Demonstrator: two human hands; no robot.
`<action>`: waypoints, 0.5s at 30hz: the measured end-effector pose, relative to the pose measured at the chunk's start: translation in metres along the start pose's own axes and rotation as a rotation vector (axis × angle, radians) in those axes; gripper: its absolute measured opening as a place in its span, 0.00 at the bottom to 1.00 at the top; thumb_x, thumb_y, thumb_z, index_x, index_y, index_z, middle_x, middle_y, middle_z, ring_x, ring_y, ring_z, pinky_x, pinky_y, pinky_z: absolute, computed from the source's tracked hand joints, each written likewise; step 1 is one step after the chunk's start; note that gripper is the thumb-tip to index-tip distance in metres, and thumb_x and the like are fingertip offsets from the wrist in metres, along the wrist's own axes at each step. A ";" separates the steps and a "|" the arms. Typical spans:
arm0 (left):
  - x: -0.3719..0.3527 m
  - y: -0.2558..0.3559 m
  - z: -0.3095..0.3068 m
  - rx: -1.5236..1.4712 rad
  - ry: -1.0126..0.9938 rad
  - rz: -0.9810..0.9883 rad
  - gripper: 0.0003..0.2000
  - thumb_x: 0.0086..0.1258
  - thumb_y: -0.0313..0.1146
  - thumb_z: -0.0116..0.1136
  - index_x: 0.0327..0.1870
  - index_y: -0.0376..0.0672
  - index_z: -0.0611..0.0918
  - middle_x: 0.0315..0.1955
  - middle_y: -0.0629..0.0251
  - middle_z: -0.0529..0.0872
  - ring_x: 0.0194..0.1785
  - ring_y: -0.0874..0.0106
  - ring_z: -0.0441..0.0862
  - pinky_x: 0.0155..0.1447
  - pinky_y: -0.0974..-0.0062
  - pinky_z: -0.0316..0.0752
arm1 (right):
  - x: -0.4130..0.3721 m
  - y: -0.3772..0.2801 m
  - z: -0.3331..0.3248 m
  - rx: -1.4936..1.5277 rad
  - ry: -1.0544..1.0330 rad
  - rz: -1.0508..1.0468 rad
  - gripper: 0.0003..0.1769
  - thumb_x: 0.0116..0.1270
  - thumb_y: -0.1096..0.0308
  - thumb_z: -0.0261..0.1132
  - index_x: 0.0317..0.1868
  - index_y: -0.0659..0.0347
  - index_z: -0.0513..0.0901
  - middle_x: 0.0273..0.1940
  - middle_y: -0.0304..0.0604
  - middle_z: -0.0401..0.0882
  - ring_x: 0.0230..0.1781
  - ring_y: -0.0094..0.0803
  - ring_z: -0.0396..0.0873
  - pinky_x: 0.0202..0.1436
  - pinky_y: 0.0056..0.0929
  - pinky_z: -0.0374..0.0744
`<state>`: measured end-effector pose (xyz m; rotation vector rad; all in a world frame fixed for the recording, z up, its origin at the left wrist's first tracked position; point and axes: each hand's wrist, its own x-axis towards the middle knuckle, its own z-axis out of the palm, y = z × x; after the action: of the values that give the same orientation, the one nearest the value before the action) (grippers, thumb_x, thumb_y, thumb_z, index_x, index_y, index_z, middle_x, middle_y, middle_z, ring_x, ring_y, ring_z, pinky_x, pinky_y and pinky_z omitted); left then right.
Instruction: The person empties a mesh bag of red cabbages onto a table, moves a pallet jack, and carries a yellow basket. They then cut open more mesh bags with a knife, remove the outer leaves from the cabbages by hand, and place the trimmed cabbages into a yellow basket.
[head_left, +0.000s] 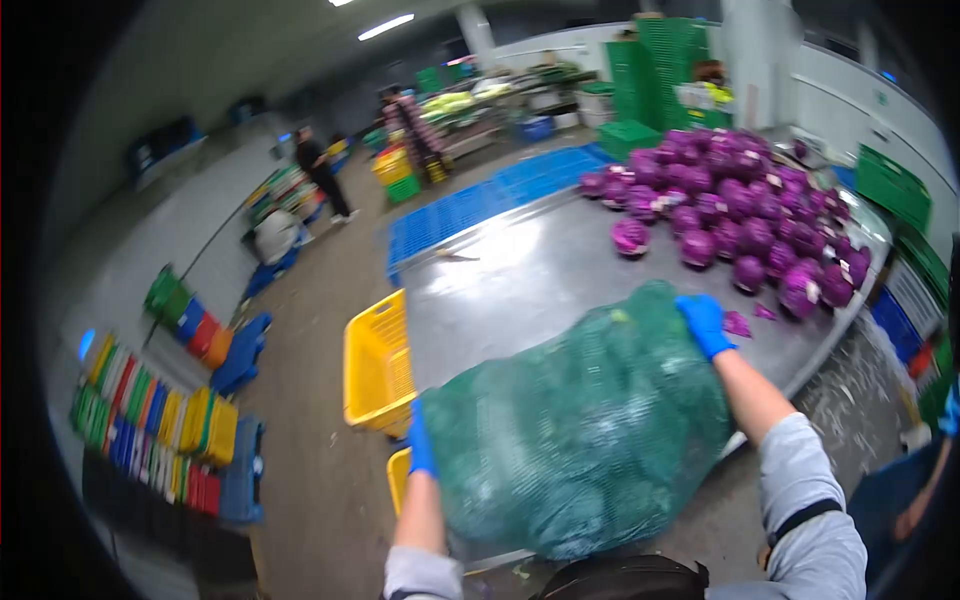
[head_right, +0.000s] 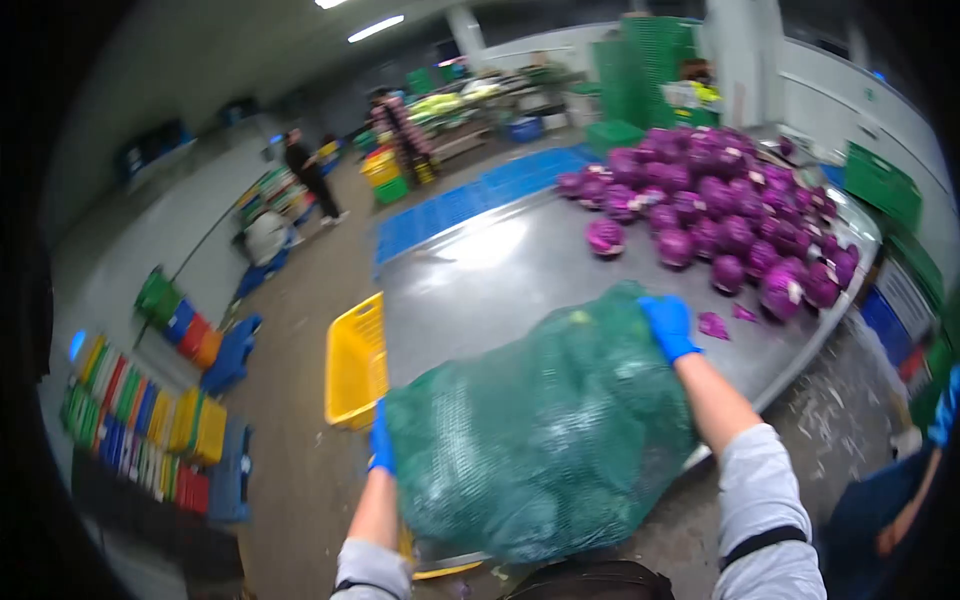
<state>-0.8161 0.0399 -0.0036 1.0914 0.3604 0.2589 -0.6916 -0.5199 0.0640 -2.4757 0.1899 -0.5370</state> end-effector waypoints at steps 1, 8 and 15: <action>0.012 -0.004 -0.010 -0.165 -0.270 -0.093 0.18 0.72 0.45 0.42 0.50 0.43 0.77 0.41 0.69 0.80 0.43 0.76 0.77 0.50 0.78 0.72 | 0.003 0.006 -0.003 -0.114 0.026 -0.180 0.19 0.61 0.54 0.52 0.32 0.60 0.82 0.32 0.56 0.79 0.34 0.54 0.76 0.38 0.48 0.72; -0.106 0.086 0.008 0.274 0.366 -0.101 0.34 0.63 0.59 0.48 0.56 0.33 0.73 0.52 0.58 0.75 0.55 0.71 0.71 0.56 0.73 0.65 | 0.040 0.181 0.038 0.251 -0.136 -0.265 0.20 0.70 0.65 0.44 0.59 0.63 0.65 0.54 0.51 0.66 0.54 0.39 0.65 0.58 0.35 0.62; -0.314 0.224 -0.209 0.258 1.072 0.675 0.15 0.63 0.47 0.53 0.39 0.44 0.76 0.37 0.64 0.77 0.37 0.73 0.73 0.38 0.69 0.71 | 0.035 0.251 0.005 -0.414 -0.330 -0.447 0.17 0.66 0.66 0.48 0.53 0.65 0.66 0.50 0.44 0.65 0.48 0.34 0.64 0.49 0.32 0.62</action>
<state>-1.1944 0.1900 0.1604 1.2288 0.9853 1.4540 -0.6612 -0.7302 -0.0735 -2.9839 -0.4360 -0.2723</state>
